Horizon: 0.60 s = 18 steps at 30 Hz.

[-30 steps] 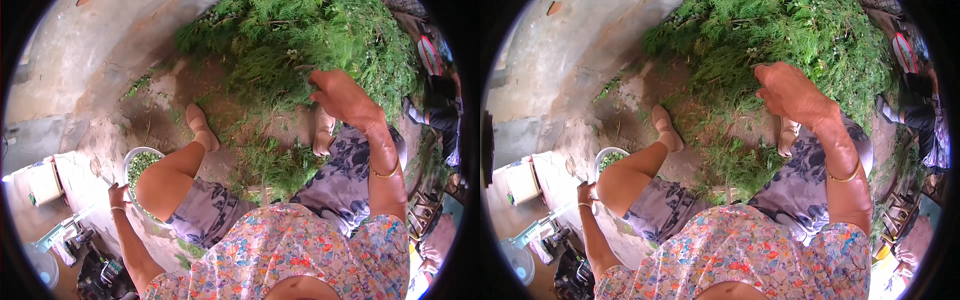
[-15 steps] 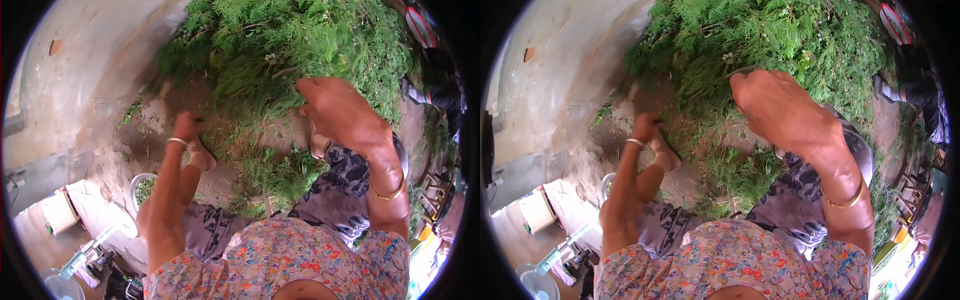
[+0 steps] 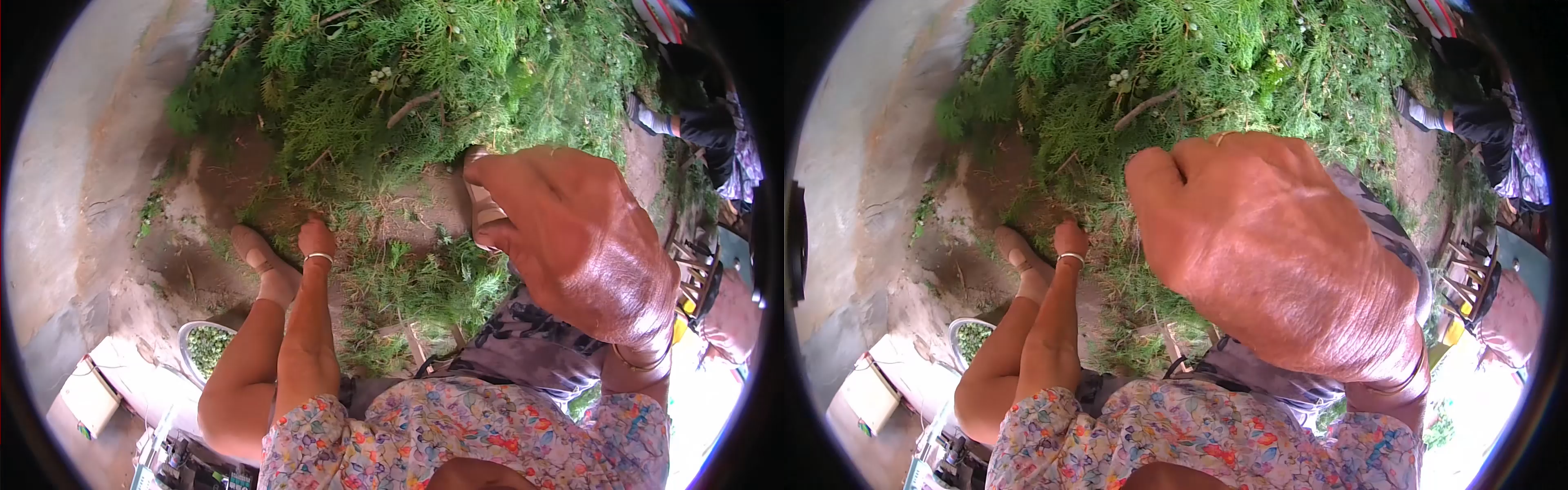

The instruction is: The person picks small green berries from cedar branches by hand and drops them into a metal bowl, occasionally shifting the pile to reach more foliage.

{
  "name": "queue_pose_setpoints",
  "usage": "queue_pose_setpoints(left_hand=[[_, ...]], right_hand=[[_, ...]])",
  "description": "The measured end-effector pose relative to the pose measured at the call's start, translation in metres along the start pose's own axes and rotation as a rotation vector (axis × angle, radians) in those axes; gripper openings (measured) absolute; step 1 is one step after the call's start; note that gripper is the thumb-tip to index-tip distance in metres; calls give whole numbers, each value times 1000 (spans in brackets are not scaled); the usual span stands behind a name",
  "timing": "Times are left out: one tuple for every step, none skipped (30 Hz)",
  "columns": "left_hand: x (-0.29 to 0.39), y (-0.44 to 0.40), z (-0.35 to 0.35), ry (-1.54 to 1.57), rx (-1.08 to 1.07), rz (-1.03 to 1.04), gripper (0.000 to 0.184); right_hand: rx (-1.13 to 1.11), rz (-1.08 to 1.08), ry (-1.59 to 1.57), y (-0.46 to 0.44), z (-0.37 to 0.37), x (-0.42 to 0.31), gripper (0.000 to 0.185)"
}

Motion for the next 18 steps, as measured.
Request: queue_pose_setpoints(left_hand=[[1, -3, 3, 2, -8, 5, 20], [-3, -8, 5, 14, -18, 2, 20], [-7, -9, 6, 23, -26, -3, 20], [-7, -8, 1, 54, 55, 29, 12], [-10, -8, 2, 52, 56, 31, 12], [-8, -8, 2, 93, 32, 71, 9], [-6, -8, 3, 134, 8, 110, 7], [-7, -3, 8, 131, 12, 113, 7], [-15, 2, 26, 474, -43, 66, 7], [-10, 9, 30, 817, -100, 17, 8], [-3, 19, 45, 1012, -276, -87, 10], [21, 36, 45, 1201, -456, -194, 12], [46, 49, 32, 1272, -508, -229, 9], [70, 60, 22, 1344, -559, -263, 8], [87, 62, 14, 1341, -554, -254, 8], [111, 64, 7, 1509, -613, -228, 8], [132, 68, -3, 1676, -675, -198, 9], [145, 71, -13, 1669, -671, -184, 9]], right_hand=[[-5, 20, -3, -1, -2, 2, 35], [-8, 38, -7, -2, -3, 4, 34], [-11, 42, -10, -1, -2, 3, 34], [-7, 80, 34, -1, -1, 6, 33], [0, 118, 78, 0, -1, 9, 32], [4, 121, 77, 2, -2, 13, 32], [109, 120, 27, 4, -11, 19, 30], [215, 119, -25, 7, -21, 25, 28], [221, 121, -25, 8, -23, 27, 28], [261, 113, -14, 11, -29, 29, 26], [301, 105, -2, 13, -34, 30, 24], [309, 106, -3, 15, -36, 32, 24], [303, 138, 19, 18, -35, 37, 24], [297, 169, 42, 20, -35, 41, 24], [308, 170, 43, 20, -36, 44, 24], [302, 165, 22, 20, -36, 46, 24], [296, 160, 0, 20, -36, 48, 23], [310, 164, 3, 21, -35, 50, 23]])
Point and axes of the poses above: each hand's wrist, its own y-axis away from the middle knuckle, its own z-axis out of the palm, x = y × z, the point moved 9 cm from there along -y, towards the middle knuckle, and after that the axes turned 6 degrees about y, right-handed, at the moved point
